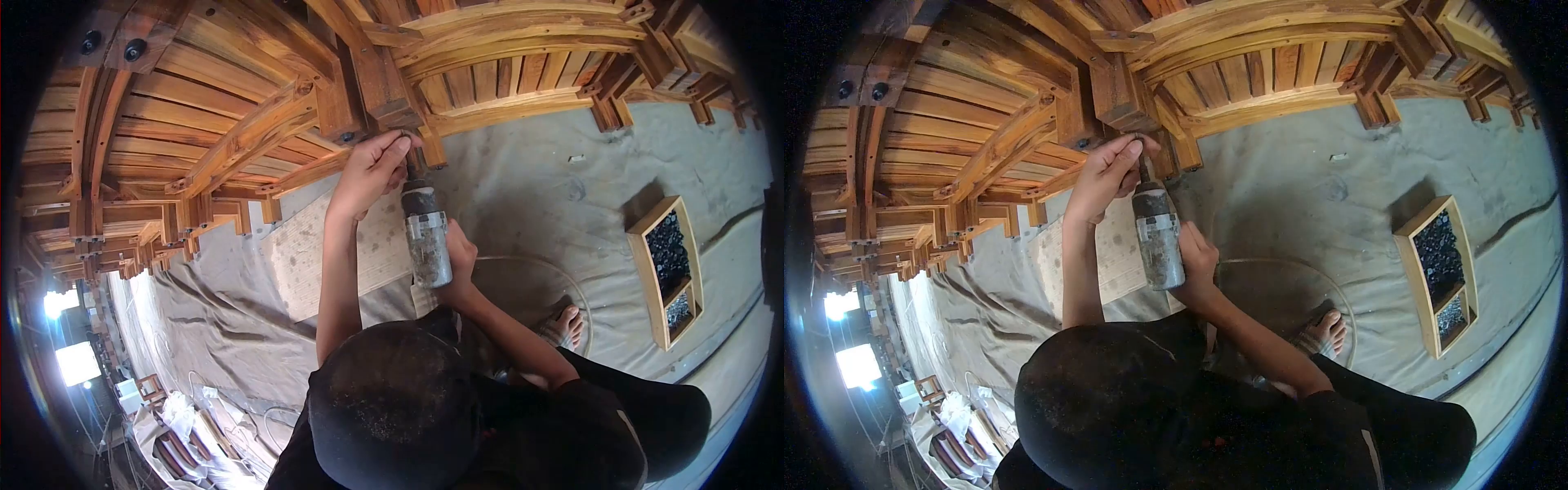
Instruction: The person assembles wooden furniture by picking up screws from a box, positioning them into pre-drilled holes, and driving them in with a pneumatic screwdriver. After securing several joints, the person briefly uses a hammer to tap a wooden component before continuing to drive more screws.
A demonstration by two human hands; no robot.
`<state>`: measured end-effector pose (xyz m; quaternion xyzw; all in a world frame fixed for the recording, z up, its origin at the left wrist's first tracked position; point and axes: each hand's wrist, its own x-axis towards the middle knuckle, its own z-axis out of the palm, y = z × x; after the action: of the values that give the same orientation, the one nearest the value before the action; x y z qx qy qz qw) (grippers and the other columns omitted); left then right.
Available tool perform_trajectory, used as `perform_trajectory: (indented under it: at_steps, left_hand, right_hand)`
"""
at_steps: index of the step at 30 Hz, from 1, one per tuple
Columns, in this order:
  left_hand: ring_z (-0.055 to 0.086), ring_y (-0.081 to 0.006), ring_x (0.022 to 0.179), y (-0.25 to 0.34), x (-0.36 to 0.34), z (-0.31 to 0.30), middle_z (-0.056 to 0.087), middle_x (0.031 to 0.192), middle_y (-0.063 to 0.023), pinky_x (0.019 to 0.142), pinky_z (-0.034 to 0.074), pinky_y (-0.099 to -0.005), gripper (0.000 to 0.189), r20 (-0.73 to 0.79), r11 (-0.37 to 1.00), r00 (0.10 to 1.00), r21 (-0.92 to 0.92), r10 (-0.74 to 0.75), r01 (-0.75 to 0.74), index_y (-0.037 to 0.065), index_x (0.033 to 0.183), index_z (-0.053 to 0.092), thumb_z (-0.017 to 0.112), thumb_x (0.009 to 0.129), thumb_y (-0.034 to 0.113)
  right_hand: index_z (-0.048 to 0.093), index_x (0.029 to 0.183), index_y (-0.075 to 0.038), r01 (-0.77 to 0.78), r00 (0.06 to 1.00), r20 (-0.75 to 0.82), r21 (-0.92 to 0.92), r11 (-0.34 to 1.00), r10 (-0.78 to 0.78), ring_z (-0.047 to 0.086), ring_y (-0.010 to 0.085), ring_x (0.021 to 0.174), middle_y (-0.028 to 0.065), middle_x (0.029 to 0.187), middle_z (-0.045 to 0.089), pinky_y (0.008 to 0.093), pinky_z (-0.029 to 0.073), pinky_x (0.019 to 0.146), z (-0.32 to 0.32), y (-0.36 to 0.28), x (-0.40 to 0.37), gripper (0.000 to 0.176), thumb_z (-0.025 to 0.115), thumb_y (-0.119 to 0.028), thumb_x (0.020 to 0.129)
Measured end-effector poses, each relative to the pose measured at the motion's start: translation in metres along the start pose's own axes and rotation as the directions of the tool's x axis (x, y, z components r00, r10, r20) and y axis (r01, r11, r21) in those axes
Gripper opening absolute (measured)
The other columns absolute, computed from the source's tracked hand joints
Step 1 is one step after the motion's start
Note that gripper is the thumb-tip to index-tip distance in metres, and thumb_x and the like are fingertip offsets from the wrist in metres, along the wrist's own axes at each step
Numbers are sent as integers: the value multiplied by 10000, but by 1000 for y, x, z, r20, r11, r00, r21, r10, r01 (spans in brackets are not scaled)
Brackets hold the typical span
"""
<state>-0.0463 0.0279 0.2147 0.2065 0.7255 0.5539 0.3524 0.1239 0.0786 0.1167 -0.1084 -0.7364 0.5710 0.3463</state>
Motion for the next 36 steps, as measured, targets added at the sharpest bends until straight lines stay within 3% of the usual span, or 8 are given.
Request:
perform_trajectory:
  at_steps: [10, 19, 36]
  left_hand:
    - [367, -32, 508, -7, 7, 2, 398, 600, 58, 441, 269, -196, 276, -13, 999, 1000, -49, -23, 22, 23, 1046, 625, 520, 985, 271]
    - [358, -34, 503, -11, 8, 2, 388, 587, 61, 441, 258, -199, 281, -14, 997, 1000, -80, -16, 15, 20, 1047, 627, 518, 986, 272]
    - [350, -39, 491, -13, -2, 9, 407, 582, 55, 435, 252, -205, 315, -96, 993, 995, -115, -35, 24, 26, 1085, 637, 487, 998, 289]
  right_hand:
    - [593, 892, 14, -4, 1000, 3, -47, 999, 4, 573, 316, 685, 140, 810, 561, 339, 468, 618, 3, 16, -5, 356, 767, -112, 608]
    - [583, 924, 25, 1, 1000, -10, 3, 1000, -1, 574, 293, 678, 133, 814, 554, 336, 470, 623, 6, 20, -5, 598, 854, -380, 577]
    - [591, 931, 17, -40, 999, 12, 33, 999, 40, 574, 290, 683, 124, 814, 553, 338, 462, 621, -1, 15, -3, 540, 847, -276, 555]
